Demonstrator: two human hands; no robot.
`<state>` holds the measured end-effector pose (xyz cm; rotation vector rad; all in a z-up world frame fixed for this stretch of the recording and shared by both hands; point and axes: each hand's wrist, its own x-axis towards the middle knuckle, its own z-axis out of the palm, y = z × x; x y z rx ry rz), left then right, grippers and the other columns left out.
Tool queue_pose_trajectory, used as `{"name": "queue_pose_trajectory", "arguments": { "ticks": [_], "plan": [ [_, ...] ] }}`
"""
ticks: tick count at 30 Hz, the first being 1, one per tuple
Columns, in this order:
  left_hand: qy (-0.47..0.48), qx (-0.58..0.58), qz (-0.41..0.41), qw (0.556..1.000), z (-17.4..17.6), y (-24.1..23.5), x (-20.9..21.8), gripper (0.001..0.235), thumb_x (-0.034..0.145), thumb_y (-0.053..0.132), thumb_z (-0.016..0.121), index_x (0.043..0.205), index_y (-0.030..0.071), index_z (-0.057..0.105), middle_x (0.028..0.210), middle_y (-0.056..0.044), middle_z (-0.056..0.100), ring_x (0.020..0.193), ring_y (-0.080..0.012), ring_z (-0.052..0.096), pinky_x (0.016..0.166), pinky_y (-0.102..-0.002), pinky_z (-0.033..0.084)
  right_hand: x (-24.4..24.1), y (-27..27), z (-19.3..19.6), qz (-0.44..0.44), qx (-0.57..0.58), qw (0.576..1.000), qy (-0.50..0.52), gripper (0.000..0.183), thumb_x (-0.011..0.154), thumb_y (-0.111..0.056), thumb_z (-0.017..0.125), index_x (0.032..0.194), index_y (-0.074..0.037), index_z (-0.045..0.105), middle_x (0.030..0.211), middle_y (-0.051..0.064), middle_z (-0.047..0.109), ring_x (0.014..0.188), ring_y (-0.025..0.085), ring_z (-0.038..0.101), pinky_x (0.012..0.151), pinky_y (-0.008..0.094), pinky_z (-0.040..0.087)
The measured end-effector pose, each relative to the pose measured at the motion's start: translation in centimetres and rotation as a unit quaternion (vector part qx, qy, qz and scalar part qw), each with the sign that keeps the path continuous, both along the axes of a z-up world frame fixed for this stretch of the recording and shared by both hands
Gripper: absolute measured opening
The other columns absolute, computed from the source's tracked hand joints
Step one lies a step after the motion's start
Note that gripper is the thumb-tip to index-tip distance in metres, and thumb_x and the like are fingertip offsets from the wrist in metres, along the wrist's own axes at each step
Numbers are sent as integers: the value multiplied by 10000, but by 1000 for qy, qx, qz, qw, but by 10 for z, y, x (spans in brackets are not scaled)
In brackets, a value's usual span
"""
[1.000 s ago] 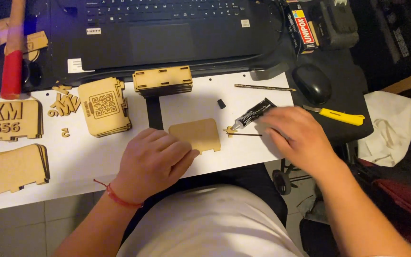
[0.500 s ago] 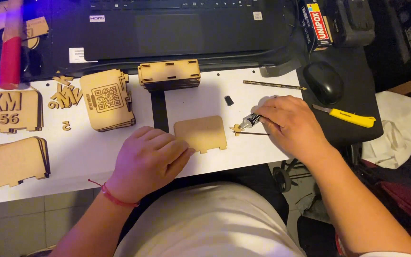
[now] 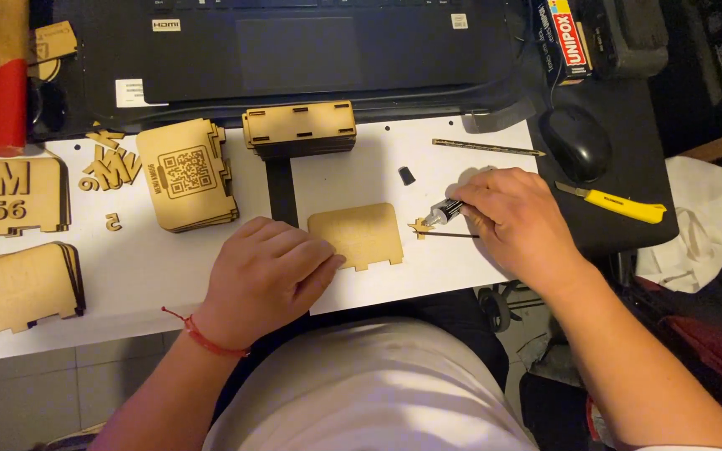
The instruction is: The person assembles small wooden pieces by applying glue to the edges and pressing them together. They handle multiple pre-cut wooden parts, including letters and rectangular frames, and use a small stick to spread adhesive before joining components.
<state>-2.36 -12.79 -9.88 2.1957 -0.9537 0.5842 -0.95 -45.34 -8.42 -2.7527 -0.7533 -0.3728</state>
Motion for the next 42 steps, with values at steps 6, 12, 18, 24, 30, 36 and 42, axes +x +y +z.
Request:
{"name": "queue_pose_trajectory", "arguments": {
  "ticks": [6, 12, 18, 24, 30, 36, 42],
  "plan": [
    [1, -13, 8, 1000, -3, 1, 0, 125, 866, 181, 730, 758, 166, 669, 680, -7, 642, 680, -211, 693, 692, -339, 545, -3, 6, 9, -20, 11, 1000, 13, 112, 922, -164, 723, 1029, -161, 755, 976, 4, 700, 996, 244, 659, 881, 372, 476],
    [13, -7, -1, 1000, -4, 3, 0, 108, 876, 193, 722, 780, 157, 686, 702, -18, 671, 699, -213, 707, 697, -345, 556, -4, 8, 13, -27, 47, 998, 32, 108, 915, -135, 727, 1016, -135, 767, 966, 31, 718, 990, 253, 665, 900, 371, 463],
    [46, -9, -3, 999, -2, 3, -1, 102, 867, 197, 727, 788, 140, 696, 714, -48, 693, 701, -239, 719, 688, -372, 569, -4, -1, 20, -20, 50, 998, 16, 171, 896, -160, 751, 1066, -139, 757, 997, 51, 722, 1011, 268, 672, 920, 392, 468],
    [33, 13, -1, 999, 9, 1, -1, 142, 906, 189, 679, 777, 143, 638, 688, -21, 637, 655, -231, 637, 635, -364, 489, -5, -32, 35, -21, 62, 998, 16, 238, 896, -75, 743, 1133, -64, 725, 1073, 129, 694, 1025, 322, 650, 946, 442, 481],
    [62, 19, -9, 998, 20, -1, -2, 124, 900, 158, 651, 794, 133, 594, 712, -21, 610, 660, -245, 585, 635, -380, 435, -17, -42, 45, -34, 72, 996, 35, 211, 938, -80, 700, 1143, -29, 705, 1119, 151, 680, 1020, 293, 635, 951, 410, 469],
    [90, 58, -23, 994, 18, -1, 2, 317, 824, 284, 735, 1093, 137, 654, 1092, -33, 682, 989, -268, 627, 853, -427, 455, -38, -42, 50, -66, 83, 993, 57, 197, 932, -79, 687, 1116, -12, 706, 1106, 143, 687, 1014, 278, 635, 952, 389, 473],
    [118, 88, -21, 989, 18, -2, 3, 530, 779, 321, 753, 1259, 164, 595, 1238, -23, 653, 1099, -267, 605, 942, -436, 430, -52, -54, 44, -138, 76, 987, 43, 153, 947, -62, 700, 1090, -15, 732, 1076, 135, 703, 1010, 261, 652, 979, 373, 485]
  ]
}}
